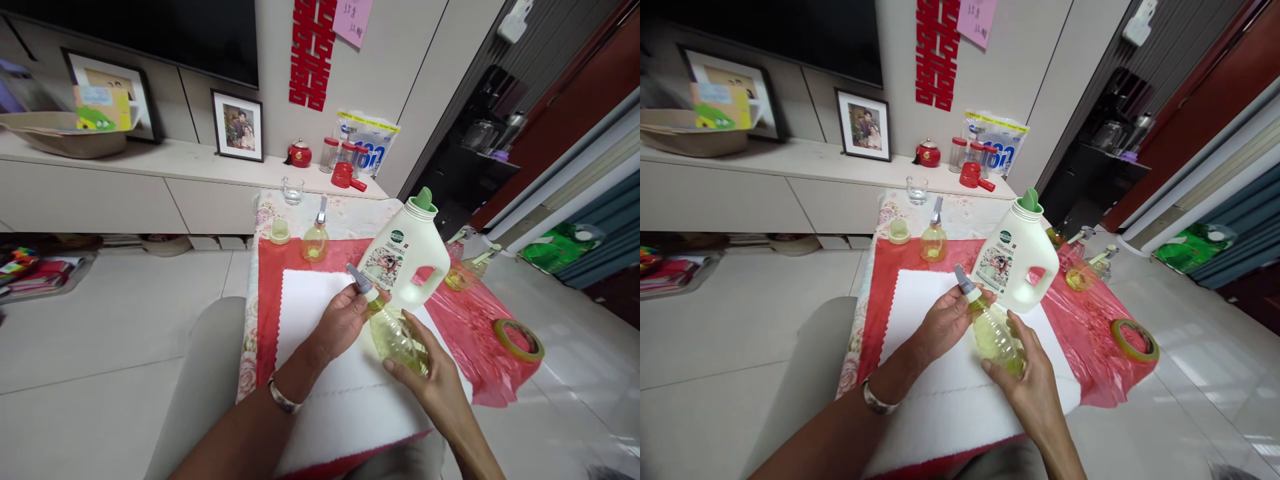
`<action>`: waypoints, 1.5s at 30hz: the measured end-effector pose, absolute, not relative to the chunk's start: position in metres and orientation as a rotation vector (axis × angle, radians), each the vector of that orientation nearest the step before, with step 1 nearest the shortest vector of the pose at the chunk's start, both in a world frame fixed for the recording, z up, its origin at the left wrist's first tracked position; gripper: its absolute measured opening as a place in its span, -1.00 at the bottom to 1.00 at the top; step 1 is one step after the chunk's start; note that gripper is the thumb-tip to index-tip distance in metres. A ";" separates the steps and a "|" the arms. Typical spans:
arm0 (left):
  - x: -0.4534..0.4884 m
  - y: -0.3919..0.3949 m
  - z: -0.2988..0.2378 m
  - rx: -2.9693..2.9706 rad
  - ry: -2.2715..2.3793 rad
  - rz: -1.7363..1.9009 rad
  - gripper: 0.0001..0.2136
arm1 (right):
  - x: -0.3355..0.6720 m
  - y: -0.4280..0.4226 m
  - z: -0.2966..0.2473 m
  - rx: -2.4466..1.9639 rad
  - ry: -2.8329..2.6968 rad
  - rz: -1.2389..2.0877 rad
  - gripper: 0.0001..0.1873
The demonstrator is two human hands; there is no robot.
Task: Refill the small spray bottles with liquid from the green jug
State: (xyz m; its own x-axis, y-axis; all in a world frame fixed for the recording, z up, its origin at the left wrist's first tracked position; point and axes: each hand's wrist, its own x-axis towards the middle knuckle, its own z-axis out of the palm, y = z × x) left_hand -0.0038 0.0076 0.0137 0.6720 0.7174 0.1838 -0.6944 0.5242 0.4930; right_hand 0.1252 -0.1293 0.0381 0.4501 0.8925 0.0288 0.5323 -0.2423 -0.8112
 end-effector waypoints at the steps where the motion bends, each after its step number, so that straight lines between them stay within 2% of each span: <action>1: -0.004 0.007 0.014 0.570 0.040 0.843 -0.67 | 0.125 -0.130 0.037 -1.906 -1.204 0.575 -0.08; 8: -0.004 0.007 0.013 0.567 -0.010 0.835 -0.67 | 0.124 -0.132 0.031 -1.839 -1.267 0.496 -0.16; 18: -0.007 0.009 0.012 0.594 0.022 0.820 -0.70 | 0.128 -0.134 0.023 -1.716 -1.032 0.759 -0.09; 24: -0.005 0.011 0.007 0.557 0.035 0.828 -0.70 | 0.124 -0.126 0.006 -1.378 -0.657 0.971 -0.29; 28: -0.003 0.013 0.006 0.490 0.060 0.888 -0.72 | 0.104 -0.121 0.008 -1.233 -0.535 0.923 -0.20; 33: -0.006 0.017 0.007 0.442 0.097 0.907 -0.86 | 0.083 -0.123 0.020 -1.346 -0.657 0.716 0.09; 37: -0.006 0.018 0.006 0.424 0.097 0.908 -0.87 | 0.087 -0.119 0.010 -1.303 -0.568 0.789 0.00; 42: -0.007 0.019 0.004 0.440 0.096 0.891 -0.84 | 0.090 -0.119 0.009 -1.165 -0.441 1.065 -0.11; 45: -0.007 0.020 0.003 0.435 0.112 0.888 -0.87 | 0.087 -0.124 0.020 -1.154 -0.521 1.089 -0.02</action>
